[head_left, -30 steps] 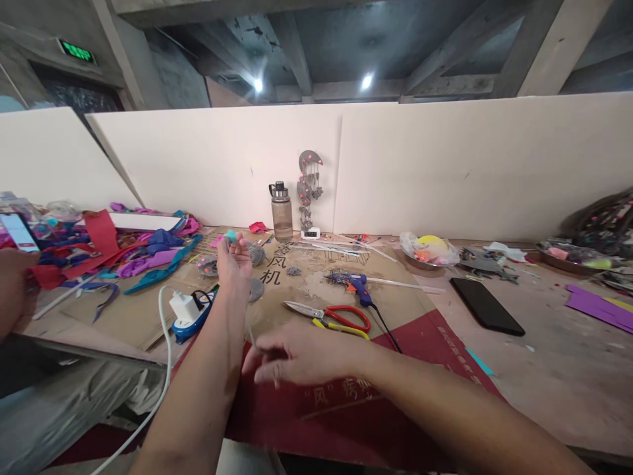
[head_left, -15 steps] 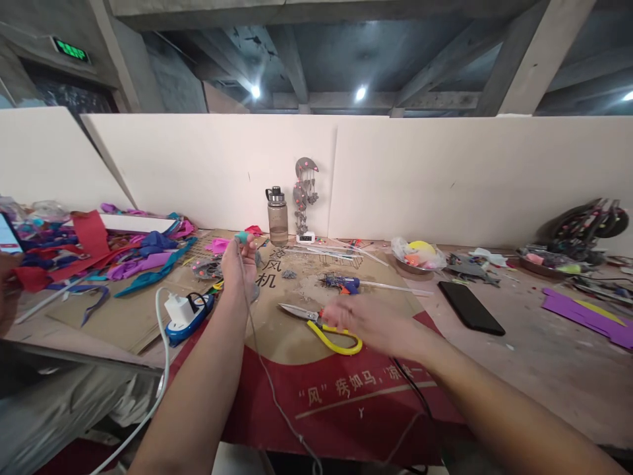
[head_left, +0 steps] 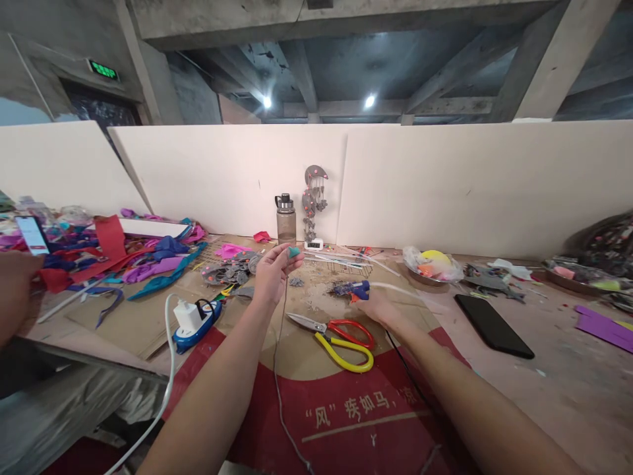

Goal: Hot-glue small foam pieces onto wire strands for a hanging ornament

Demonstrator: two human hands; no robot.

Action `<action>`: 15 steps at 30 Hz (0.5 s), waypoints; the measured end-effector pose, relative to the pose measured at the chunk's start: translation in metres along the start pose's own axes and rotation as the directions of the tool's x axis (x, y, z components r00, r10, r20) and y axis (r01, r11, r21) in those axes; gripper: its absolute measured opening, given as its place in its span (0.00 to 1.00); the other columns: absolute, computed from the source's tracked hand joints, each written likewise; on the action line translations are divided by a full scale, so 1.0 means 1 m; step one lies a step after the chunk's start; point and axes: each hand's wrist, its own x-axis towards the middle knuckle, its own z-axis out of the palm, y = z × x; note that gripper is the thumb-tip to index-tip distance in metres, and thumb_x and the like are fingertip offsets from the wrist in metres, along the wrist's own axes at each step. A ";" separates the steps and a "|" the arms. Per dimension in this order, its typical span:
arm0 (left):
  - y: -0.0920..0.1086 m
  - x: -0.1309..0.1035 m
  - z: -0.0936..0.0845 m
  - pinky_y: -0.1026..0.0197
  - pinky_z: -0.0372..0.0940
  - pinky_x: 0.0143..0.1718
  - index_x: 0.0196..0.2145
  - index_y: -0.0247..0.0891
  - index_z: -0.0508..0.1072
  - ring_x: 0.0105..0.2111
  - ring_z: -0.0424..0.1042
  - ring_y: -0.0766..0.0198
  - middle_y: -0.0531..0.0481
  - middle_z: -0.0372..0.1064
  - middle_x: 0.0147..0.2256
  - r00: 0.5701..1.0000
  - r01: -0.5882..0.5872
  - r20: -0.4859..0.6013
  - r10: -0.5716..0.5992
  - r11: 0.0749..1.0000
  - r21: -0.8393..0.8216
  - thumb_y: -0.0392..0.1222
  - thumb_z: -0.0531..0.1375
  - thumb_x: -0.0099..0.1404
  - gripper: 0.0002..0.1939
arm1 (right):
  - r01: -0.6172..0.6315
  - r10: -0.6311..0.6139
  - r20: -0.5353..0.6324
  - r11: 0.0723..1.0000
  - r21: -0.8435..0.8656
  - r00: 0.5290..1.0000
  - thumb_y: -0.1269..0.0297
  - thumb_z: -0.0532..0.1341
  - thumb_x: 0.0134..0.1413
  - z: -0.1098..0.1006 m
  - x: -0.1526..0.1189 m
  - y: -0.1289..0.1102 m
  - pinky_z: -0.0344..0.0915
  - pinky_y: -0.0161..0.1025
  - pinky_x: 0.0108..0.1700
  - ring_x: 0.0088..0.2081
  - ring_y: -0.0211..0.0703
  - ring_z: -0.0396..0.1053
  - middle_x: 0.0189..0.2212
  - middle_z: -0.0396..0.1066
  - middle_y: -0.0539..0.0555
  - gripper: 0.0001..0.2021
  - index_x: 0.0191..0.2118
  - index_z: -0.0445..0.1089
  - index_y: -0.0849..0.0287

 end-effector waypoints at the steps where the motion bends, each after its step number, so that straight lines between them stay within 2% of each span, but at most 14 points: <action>1: 0.000 -0.001 0.001 0.62 0.72 0.35 0.36 0.33 0.74 0.32 0.77 0.62 0.46 0.76 0.33 1.000 0.008 0.016 -0.008 1.000 0.010 0.43 0.69 0.52 0.16 | -0.018 0.018 -0.001 0.999 0.035 1.000 0.67 0.60 0.46 0.000 -0.001 -0.001 0.67 0.39 0.30 0.28 0.44 0.70 0.22 0.70 0.53 0.03 0.27 0.68 0.60; 4: -0.002 -0.005 0.003 0.63 0.70 0.33 0.33 0.33 0.75 0.32 0.77 0.62 0.46 0.76 0.32 0.999 0.030 0.034 -0.031 0.999 0.040 0.44 0.69 0.52 0.14 | 0.017 -0.012 -0.023 0.969 0.245 1.000 0.67 0.54 0.51 0.000 -0.011 -0.012 0.70 0.36 0.31 0.31 0.40 0.71 0.30 0.70 0.52 0.08 0.38 0.65 0.59; 5: -0.003 -0.006 0.004 0.64 0.69 0.30 0.33 0.33 0.75 0.30 0.76 0.63 0.47 0.75 0.32 0.999 0.041 0.023 -0.042 0.998 0.057 0.45 0.69 0.51 0.14 | 0.073 -0.059 -0.046 0.918 0.390 0.997 0.66 0.55 0.51 -0.001 -0.017 -0.017 0.71 0.36 0.33 0.33 0.40 0.71 0.34 0.70 0.52 0.11 0.42 0.63 0.59; 6: -0.004 -0.007 0.005 0.66 0.66 0.26 0.33 0.34 0.75 0.28 0.75 0.65 0.48 0.75 0.32 0.999 0.051 0.002 -0.051 0.996 0.079 0.45 0.69 0.51 0.14 | 0.145 -0.118 -0.084 0.828 0.542 0.989 0.64 0.56 0.50 -0.002 -0.024 -0.023 0.71 0.37 0.35 0.35 0.40 0.71 0.36 0.70 0.52 0.13 0.44 0.61 0.57; 8: -0.006 -0.008 0.006 0.70 0.57 0.18 0.32 0.34 0.75 0.22 0.71 0.71 0.50 0.73 0.29 0.997 0.064 -0.054 -0.058 0.990 0.122 0.45 0.69 0.50 0.14 | 0.233 -0.224 -0.107 0.676 0.699 0.969 0.61 0.58 0.50 -0.005 -0.040 -0.036 0.72 0.39 0.38 0.37 0.42 0.71 0.39 0.70 0.52 0.16 0.46 0.59 0.55; 9: -0.007 -0.009 0.007 0.71 0.52 0.16 0.31 0.34 0.75 0.20 0.67 0.73 0.51 0.72 0.27 0.996 0.068 -0.075 -0.058 0.989 0.134 0.45 0.69 0.49 0.14 | 0.278 -0.268 -0.133 0.626 0.729 0.954 0.60 0.59 0.51 -0.007 -0.047 -0.041 0.72 0.40 0.38 0.38 0.42 0.70 0.43 0.69 0.53 0.17 0.46 0.59 0.55; 11: -0.009 -0.011 0.010 0.71 0.50 0.16 0.30 0.33 0.75 0.18 0.63 0.75 0.53 0.69 0.24 0.994 0.074 -0.087 -0.063 0.988 0.136 0.45 0.70 0.48 0.14 | 0.321 -0.317 -0.148 0.612 0.723 0.937 0.59 0.59 0.52 -0.011 -0.059 -0.048 0.71 0.40 0.37 0.33 0.39 0.69 0.43 0.70 0.53 0.17 0.48 0.59 0.55; 13: -0.011 -0.013 0.013 0.70 0.53 0.18 0.29 0.33 0.75 0.20 0.64 0.74 0.53 0.69 0.24 0.994 0.094 -0.075 -0.085 0.987 0.128 0.45 0.70 0.47 0.15 | 0.364 -0.347 -0.161 0.666 0.651 0.924 0.59 0.58 0.55 -0.012 -0.066 -0.050 0.69 0.39 0.35 0.28 0.38 0.67 0.40 0.71 0.53 0.17 0.49 0.59 0.55; 15: -0.013 -0.015 0.016 0.69 0.56 0.19 0.29 0.34 0.74 0.22 0.67 0.72 0.52 0.70 0.25 0.991 0.122 -0.067 -0.114 0.984 0.130 0.45 0.70 0.46 0.15 | 0.423 -0.383 -0.192 0.733 0.532 0.904 0.59 0.56 0.58 -0.013 -0.069 -0.049 0.68 0.40 0.37 0.29 0.39 0.67 0.38 0.72 0.53 0.16 0.51 0.60 0.56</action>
